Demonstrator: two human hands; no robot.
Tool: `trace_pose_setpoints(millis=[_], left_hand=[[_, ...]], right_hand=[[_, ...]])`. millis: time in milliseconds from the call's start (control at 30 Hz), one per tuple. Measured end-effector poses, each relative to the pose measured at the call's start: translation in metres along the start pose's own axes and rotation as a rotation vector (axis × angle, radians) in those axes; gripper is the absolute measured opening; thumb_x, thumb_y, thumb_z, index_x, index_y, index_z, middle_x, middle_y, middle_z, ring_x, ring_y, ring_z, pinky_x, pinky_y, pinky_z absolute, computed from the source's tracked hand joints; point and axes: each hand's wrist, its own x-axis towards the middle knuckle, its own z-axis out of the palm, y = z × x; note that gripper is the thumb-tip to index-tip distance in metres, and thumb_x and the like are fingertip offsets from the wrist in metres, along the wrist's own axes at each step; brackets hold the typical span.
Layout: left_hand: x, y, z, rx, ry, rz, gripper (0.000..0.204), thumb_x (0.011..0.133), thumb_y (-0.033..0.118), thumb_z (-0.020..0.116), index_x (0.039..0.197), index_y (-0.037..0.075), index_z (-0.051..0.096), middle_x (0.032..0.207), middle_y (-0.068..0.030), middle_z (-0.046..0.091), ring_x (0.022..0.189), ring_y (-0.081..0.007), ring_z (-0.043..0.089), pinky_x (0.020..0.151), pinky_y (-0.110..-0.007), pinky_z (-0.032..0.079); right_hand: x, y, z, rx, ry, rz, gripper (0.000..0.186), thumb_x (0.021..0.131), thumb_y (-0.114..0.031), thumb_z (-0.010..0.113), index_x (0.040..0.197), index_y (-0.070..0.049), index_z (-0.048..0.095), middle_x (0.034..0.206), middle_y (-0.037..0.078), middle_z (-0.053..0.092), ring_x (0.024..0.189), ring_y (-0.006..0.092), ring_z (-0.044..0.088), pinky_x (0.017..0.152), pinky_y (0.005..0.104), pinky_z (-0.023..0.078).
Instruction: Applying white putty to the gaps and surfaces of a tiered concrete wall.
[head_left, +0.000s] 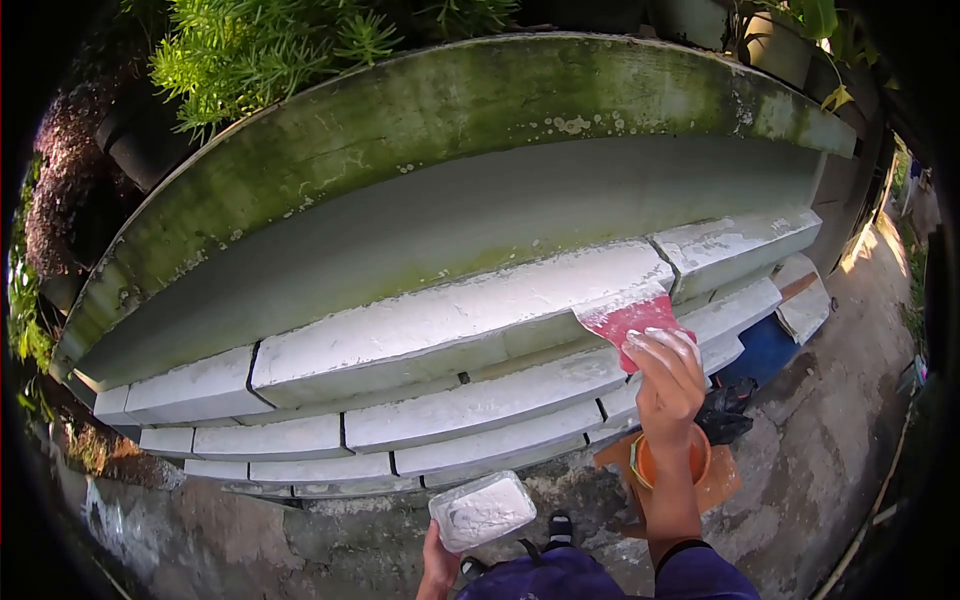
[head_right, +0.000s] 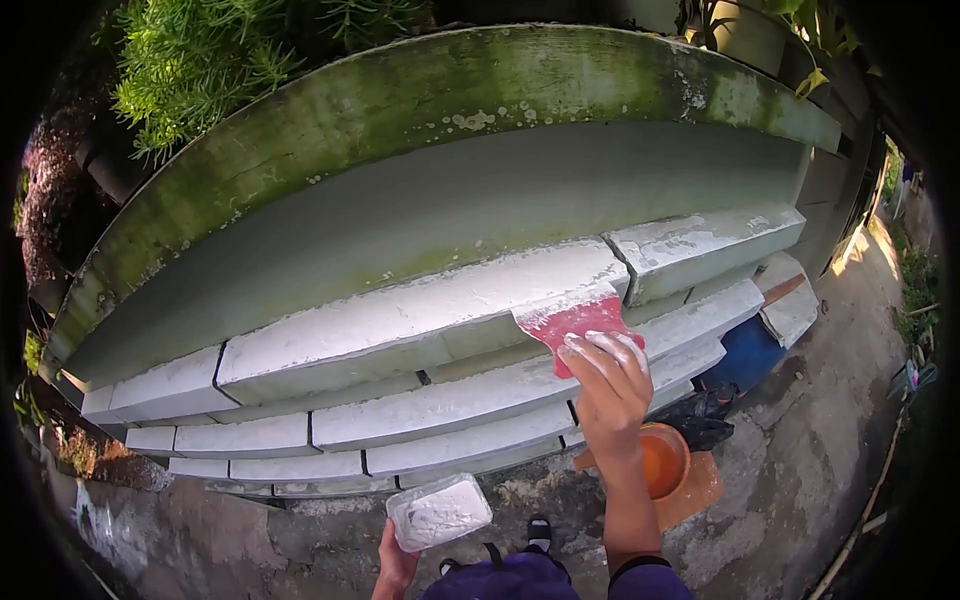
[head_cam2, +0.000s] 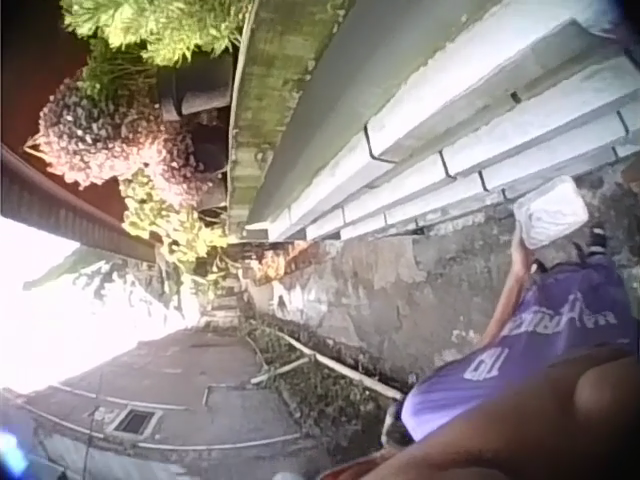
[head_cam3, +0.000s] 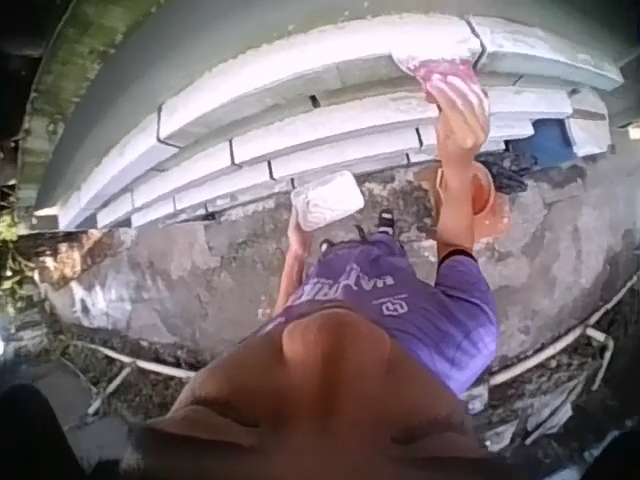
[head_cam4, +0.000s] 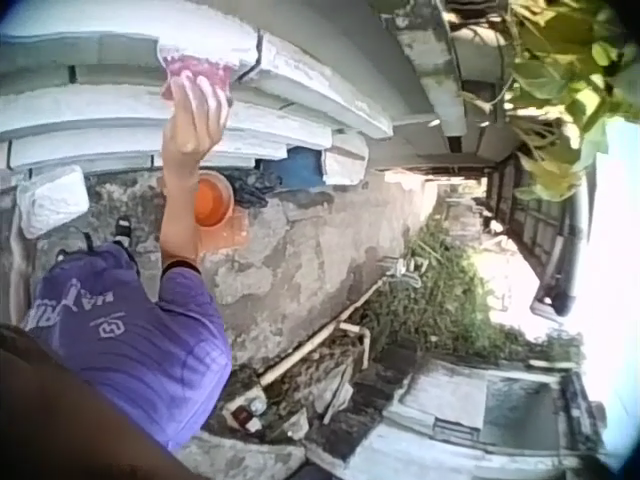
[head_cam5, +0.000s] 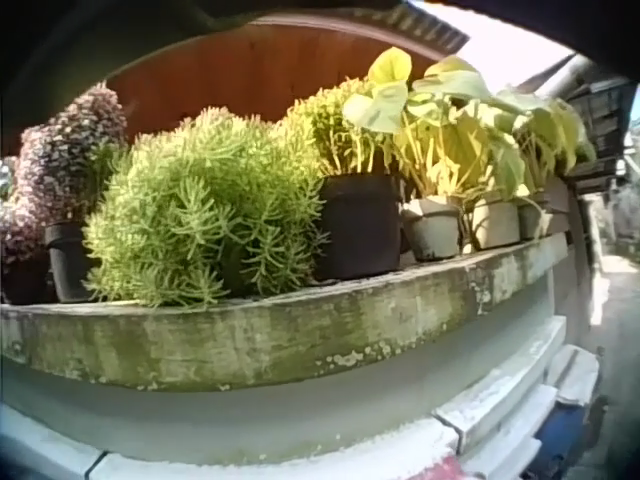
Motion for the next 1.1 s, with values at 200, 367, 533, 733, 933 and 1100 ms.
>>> trace_pose_setpoints(millis=[200,367,533,733,933,1100], left_hand=[[-0.005,0.012,-0.001,-0.006,0.020,-0.025,0.063,0.106,0.055,0.034,0.147,0.009,0.047,0.144,-0.0073,0.057,0.131,-0.0259,0.055,0.109,-0.044,0.043],[-0.016,0.013,-0.020,-0.095,0.076,0.030,0.062,0.106,0.051,0.038,0.147,0.006,0.045,0.142,-0.0104,0.058,0.131,-0.0261,0.055,0.112,-0.043,0.041],[-0.015,0.023,-0.022,-0.092,0.108,0.102,0.056,0.107,0.043,0.043,0.148,0.005,0.042,0.143,-0.0095,0.054,0.131,-0.0225,0.053,0.112,-0.039,0.039],[0.000,0.031,-0.008,0.007,0.049,0.149,0.052,0.108,0.030,0.045,0.153,0.007,0.036,0.143,-0.0077,0.051,0.132,-0.0174,0.049,0.111,-0.033,0.038],[0.005,0.032,0.013,0.012,-0.044,0.086,0.052,0.108,0.031,0.047,0.153,0.007,0.037,0.142,-0.0069,0.053,0.128,-0.0166,0.053,0.107,-0.032,0.044],[0.008,0.019,0.026,0.044,-0.109,0.062,0.052,0.108,0.032,0.046,0.152,0.005,0.037,0.140,-0.0083,0.054,0.127,-0.0171,0.054,0.107,-0.033,0.043]], right_hand=[[0.021,-0.019,0.033,-0.025,0.015,-0.068,0.031,0.071,0.012,0.064,0.095,-0.003,0.076,0.099,0.009,0.073,0.097,0.0299,0.068,0.090,0.0465,0.052],[0.001,-0.047,0.023,-0.057,-0.046,-0.056,0.029,0.074,0.014,0.064,0.094,-0.003,0.076,0.097,0.011,0.073,0.095,0.0314,0.068,0.090,0.0477,0.052],[-0.048,-0.099,0.002,0.213,-0.085,0.150,0.028,0.076,0.015,0.059,0.094,-0.002,0.073,0.094,0.013,0.074,0.087,0.0324,0.070,0.084,0.0449,0.054],[-0.130,-0.144,0.041,0.641,-0.503,0.576,0.032,0.078,0.011,0.059,0.106,0.001,0.072,0.088,0.016,0.070,0.081,0.0315,0.069,0.075,0.0348,0.053],[-0.133,-0.141,0.049,0.596,-0.714,0.307,0.049,0.079,0.011,0.060,0.124,-0.005,0.071,0.081,0.012,0.063,0.073,0.0303,0.058,0.071,0.0393,0.047],[-0.132,-0.136,0.050,0.521,-0.766,0.194,0.053,0.081,0.006,0.063,0.131,-0.010,0.069,0.076,0.009,0.054,0.075,0.0274,0.052,0.072,0.0395,0.044]])
